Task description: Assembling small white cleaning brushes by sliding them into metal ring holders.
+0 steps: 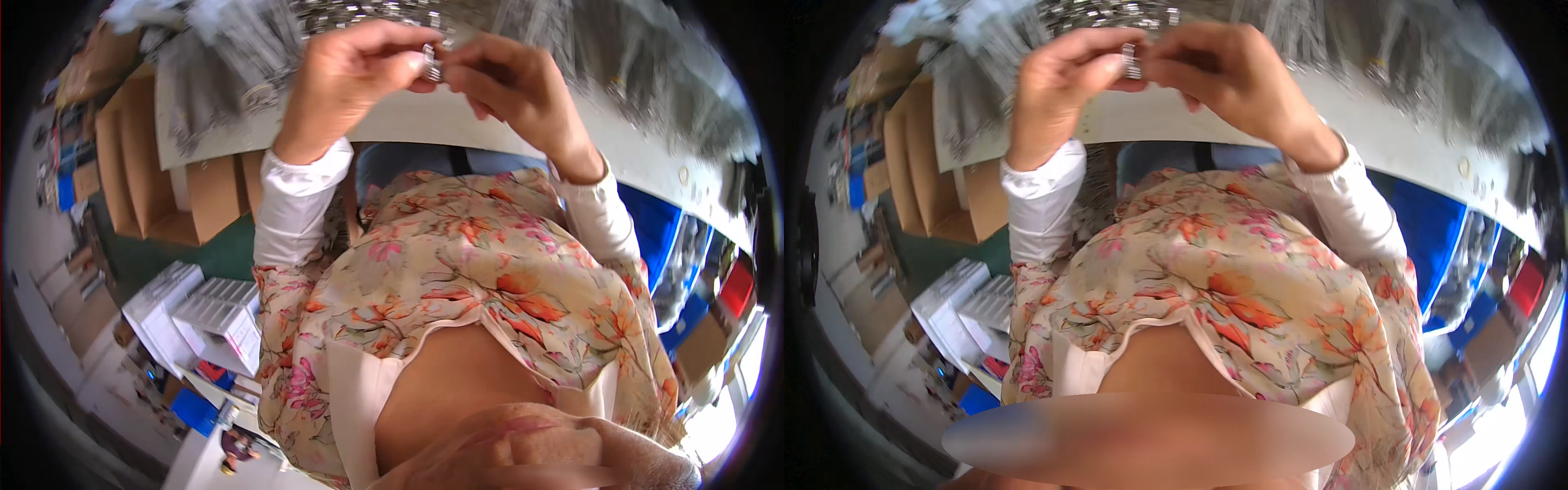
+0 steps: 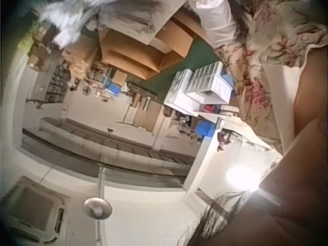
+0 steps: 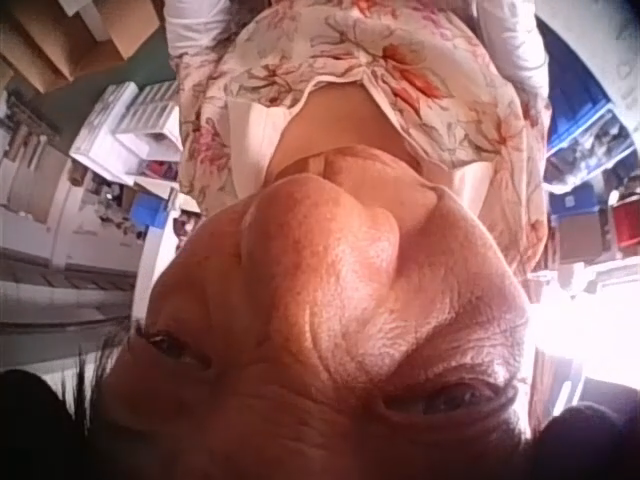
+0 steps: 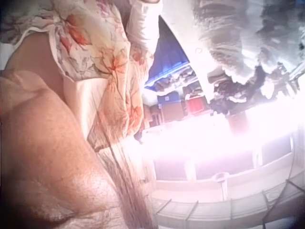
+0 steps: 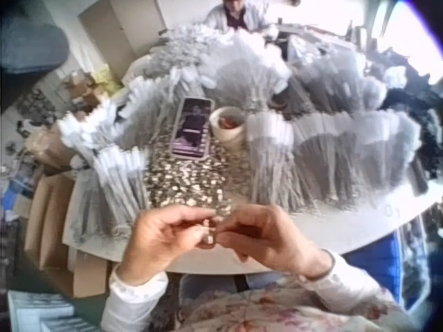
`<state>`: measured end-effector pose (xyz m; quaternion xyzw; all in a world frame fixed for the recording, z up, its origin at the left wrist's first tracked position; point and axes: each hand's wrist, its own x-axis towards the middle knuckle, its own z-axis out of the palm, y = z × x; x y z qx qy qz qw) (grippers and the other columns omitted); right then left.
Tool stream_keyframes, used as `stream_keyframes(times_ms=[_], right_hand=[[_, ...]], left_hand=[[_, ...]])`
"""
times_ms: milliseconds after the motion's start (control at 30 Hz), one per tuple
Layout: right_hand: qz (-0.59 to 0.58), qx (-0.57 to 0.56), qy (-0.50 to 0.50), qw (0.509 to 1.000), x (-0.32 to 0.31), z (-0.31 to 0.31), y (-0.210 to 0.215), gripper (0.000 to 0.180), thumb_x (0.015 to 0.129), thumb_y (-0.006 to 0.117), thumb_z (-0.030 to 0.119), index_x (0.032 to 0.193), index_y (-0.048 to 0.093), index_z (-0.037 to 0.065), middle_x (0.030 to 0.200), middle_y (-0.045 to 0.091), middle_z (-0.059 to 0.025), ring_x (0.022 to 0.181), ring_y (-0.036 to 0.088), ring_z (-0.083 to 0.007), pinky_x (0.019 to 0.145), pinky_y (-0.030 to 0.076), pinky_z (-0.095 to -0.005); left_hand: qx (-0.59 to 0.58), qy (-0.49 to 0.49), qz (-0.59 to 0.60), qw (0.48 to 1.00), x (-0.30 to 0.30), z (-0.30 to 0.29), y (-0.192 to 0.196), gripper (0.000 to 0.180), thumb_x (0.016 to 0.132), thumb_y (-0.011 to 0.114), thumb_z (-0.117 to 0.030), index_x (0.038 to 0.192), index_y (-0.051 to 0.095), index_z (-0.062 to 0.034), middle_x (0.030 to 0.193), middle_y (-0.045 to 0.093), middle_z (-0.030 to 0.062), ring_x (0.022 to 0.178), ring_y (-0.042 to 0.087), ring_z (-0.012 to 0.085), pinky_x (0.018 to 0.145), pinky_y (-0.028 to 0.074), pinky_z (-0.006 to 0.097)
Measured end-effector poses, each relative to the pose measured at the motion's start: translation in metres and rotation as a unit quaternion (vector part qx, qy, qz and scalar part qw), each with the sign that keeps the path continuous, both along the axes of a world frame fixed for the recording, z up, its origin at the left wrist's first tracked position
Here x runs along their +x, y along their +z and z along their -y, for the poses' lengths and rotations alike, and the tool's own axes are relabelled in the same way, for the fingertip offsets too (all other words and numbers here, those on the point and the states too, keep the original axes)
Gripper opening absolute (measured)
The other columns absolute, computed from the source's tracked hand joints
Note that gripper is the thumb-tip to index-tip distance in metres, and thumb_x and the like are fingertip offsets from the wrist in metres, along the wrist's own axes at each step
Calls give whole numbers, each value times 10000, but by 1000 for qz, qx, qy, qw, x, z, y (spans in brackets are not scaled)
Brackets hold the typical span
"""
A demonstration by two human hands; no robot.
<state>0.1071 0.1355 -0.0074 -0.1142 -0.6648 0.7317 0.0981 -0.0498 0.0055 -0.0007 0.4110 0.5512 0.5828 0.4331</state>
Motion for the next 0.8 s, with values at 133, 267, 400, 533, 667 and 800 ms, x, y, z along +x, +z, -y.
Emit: stream_keyframes(times_ms=[133, 267, 400, 533, 667, 800], right_hand=[[-30, 489, -131, 862, 8, 14, -58, 114, 760, 657, 80, 872, 648, 100, 702, 552, -63, 560, 539, -207, 516, 439, -284], [-38, 588, -128, 798, 27, 19, -73, 142, 724, 672, 75, 862, 653, 108, 751, 568, -13, 620, 555, -170, 531, 450, -295], [-89, 611, -118, 778, 23, 16, -81, 198, 682, 689, 62, 872, 650, 103, 793, 570, 3, 732, 559, -174, 616, 448, -311], [-87, 604, -116, 784, 21, 16, -80, 210, 672, 699, 57, 872, 648, 95, 810, 571, -12, 770, 552, -197, 678, 428, -332], [-85, 594, -110, 793, 19, 16, -80, 202, 676, 696, 52, 869, 646, 89, 809, 570, -15, 769, 549, -200, 690, 418, -338], [-77, 590, -109, 797, 19, 14, -81, 189, 679, 690, 48, 858, 646, 90, 805, 569, -16, 767, 546, -204, 692, 420, -344]], left_hand=[[-86, 25, -89, 992, -39, 30, -17, 211, 859, 594, -86, 1041, 611, 19, 948, 643, 79, 815, 638, 154, 716, 534, 267], [-176, 293, -277, 898, -140, 104, -15, 145, 840, 590, -66, 956, 638, 7, 781, 658, 74, 706, 635, 119, 632, 522, 240], [-272, 355, -408, 796, -202, 131, -44, 162, 771, 665, -176, 858, 668, -40, 766, 671, 75, 676, 644, 153, 619, 508, 265], [-396, 305, -553, 666, -192, 95, -50, 273, 714, 674, -331, 835, 689, -87, 858, 678, 112, 757, 648, 285, 676, 505, 369], [-447, 304, -606, 584, -187, 82, -53, 284, 719, 647, -334, 851, 692, -87, 879, 672, 129, 818, 632, 338, 726, 504, 408], [-436, 282, -582, 626, -205, 99, -59, 258, 706, 638, -269, 860, 687, -68, 875, 665, 146, 792, 627, 366, 716, 499, 434]])
